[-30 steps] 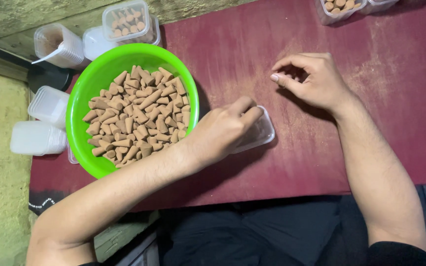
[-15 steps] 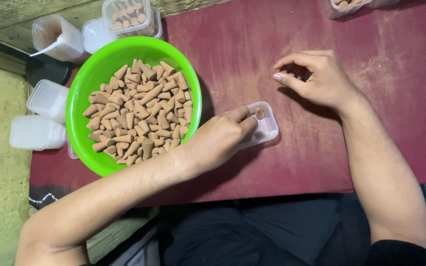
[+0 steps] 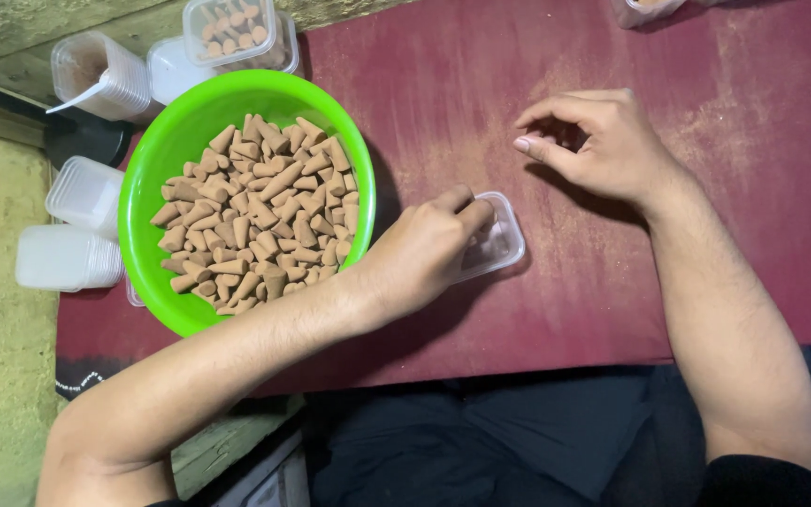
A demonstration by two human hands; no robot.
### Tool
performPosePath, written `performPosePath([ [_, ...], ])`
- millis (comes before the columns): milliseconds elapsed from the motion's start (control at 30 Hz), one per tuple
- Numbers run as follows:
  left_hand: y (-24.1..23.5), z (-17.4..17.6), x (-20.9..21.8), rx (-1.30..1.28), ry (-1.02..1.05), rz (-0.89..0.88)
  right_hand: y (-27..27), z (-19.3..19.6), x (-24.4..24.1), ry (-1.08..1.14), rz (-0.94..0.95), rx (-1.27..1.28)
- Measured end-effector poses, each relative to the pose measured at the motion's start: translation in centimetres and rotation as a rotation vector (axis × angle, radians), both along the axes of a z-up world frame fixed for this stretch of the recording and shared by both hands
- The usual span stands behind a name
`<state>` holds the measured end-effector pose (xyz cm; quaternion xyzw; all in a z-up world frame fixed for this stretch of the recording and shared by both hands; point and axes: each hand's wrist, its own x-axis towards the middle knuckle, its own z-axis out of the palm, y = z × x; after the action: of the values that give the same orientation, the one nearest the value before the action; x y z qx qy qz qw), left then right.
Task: Packaging incense cones from a large bowl into small plastic containers
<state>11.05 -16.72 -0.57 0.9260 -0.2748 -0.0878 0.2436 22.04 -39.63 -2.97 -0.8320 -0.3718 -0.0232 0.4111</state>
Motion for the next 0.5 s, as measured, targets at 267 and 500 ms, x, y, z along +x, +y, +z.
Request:
performPosePath([
  [267,-1.6,-0.6,0.7,-0.119,-0.067,-0.078,0.0,-0.2,0.1,-0.033,0.014,0.012],
  [500,-1.4,-0.9,0.9,-0.140,-0.108,-0.115,0.0,0.1,0.1,-0.032,0.003,0.005],
])
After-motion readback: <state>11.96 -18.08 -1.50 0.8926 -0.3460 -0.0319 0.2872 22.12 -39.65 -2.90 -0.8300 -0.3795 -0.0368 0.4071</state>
